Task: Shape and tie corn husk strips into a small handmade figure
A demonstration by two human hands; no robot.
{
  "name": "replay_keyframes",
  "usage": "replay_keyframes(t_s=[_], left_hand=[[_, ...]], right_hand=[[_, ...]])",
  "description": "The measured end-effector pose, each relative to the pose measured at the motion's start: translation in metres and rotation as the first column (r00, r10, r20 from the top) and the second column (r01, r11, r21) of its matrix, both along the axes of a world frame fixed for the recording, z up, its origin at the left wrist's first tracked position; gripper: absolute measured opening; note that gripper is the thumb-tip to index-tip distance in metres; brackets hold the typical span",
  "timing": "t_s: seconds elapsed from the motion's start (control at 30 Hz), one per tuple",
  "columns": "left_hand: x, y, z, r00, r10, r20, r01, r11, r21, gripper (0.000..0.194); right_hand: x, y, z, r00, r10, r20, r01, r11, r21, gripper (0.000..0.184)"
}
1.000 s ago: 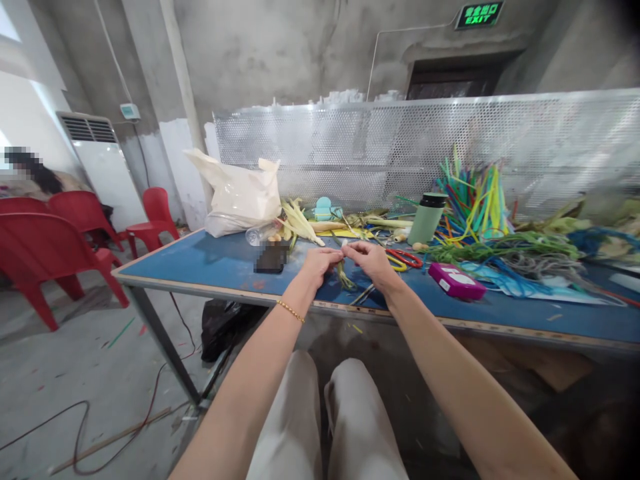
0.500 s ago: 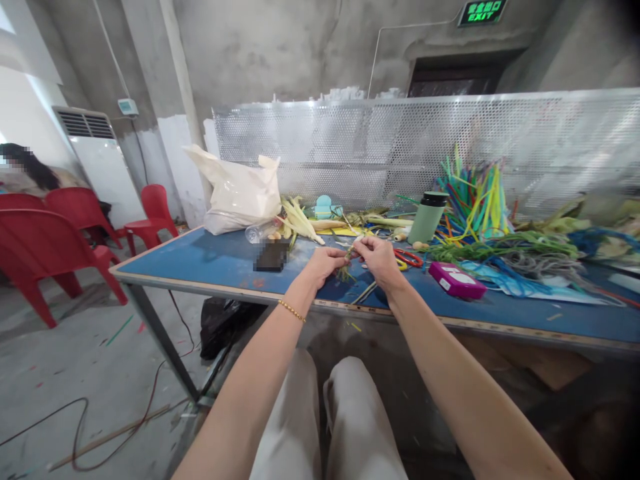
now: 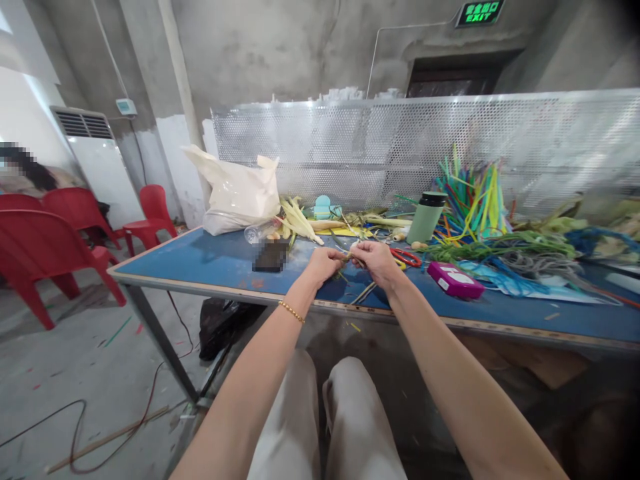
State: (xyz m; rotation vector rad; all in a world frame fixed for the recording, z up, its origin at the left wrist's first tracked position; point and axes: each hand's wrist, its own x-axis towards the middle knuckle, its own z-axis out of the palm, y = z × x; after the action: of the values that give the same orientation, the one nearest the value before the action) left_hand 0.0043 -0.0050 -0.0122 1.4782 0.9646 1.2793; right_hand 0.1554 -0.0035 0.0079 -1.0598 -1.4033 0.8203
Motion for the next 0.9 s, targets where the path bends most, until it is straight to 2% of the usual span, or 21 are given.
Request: replay_keyframes(t_s=[0.13, 0.23, 0.3, 0.4, 0.53, 0.73, 0.8, 0.83, 0.9], left_hand=[[-0.003, -0.002, 0.008, 0.968, -0.038, 0.248, 0.079, 0.984, -0.158, 0.019], [-0.006, -0.003, 0.013, 0.923, 0.000, 0.384, 0.100, 0.965, -0.240, 0.006], [-0.007, -0.004, 0.014, 0.929, -0.024, 0.369, 0.119, 0.964, -0.236, 0.015], [-0.006, -0.007, 0.011, 0.962, -0.124, 0.242, 0.161, 0.977, -0.141, 0.032], [-0.005, -0.009, 0.007, 0.970, -0.231, 0.075, 0.231, 0.973, -0.001, 0.033], [-0.009, -0.013, 0.010, 0.879, -0.449, 0.159, 0.462, 0.885, -0.055, 0.032], [-0.010, -0.013, 0.011, 0.870, -0.456, 0.185, 0.477, 0.875, -0.085, 0.031], [-0.010, -0.013, 0.011, 0.883, -0.429, 0.190, 0.452, 0.887, -0.097, 0.029], [-0.011, -0.011, 0.011, 0.946, -0.262, 0.194, 0.286, 0.952, -0.111, 0.023]], right_hand=[[-0.001, -0.004, 0.003, 0.997, -0.070, -0.045, 0.073, 0.996, 0.061, 0.030], [-0.001, -0.005, 0.005, 0.993, -0.080, -0.087, 0.085, 0.995, 0.051, 0.032], [-0.001, -0.005, 0.006, 0.992, -0.070, -0.107, 0.075, 0.996, 0.045, 0.032], [-0.002, -0.004, 0.006, 0.991, -0.071, -0.116, 0.076, 0.996, 0.042, 0.029], [-0.003, -0.005, 0.008, 0.990, -0.083, -0.114, 0.090, 0.994, 0.054, 0.026], [0.003, -0.001, 0.010, 0.968, -0.164, -0.191, 0.178, 0.983, 0.054, 0.023], [0.007, 0.003, 0.010, 0.955, -0.186, -0.231, 0.203, 0.978, 0.048, 0.025], [0.009, 0.005, 0.010, 0.950, -0.189, -0.250, 0.207, 0.977, 0.049, 0.026], [0.013, 0.007, 0.011, 0.942, -0.183, -0.282, 0.204, 0.978, 0.048, 0.029]])
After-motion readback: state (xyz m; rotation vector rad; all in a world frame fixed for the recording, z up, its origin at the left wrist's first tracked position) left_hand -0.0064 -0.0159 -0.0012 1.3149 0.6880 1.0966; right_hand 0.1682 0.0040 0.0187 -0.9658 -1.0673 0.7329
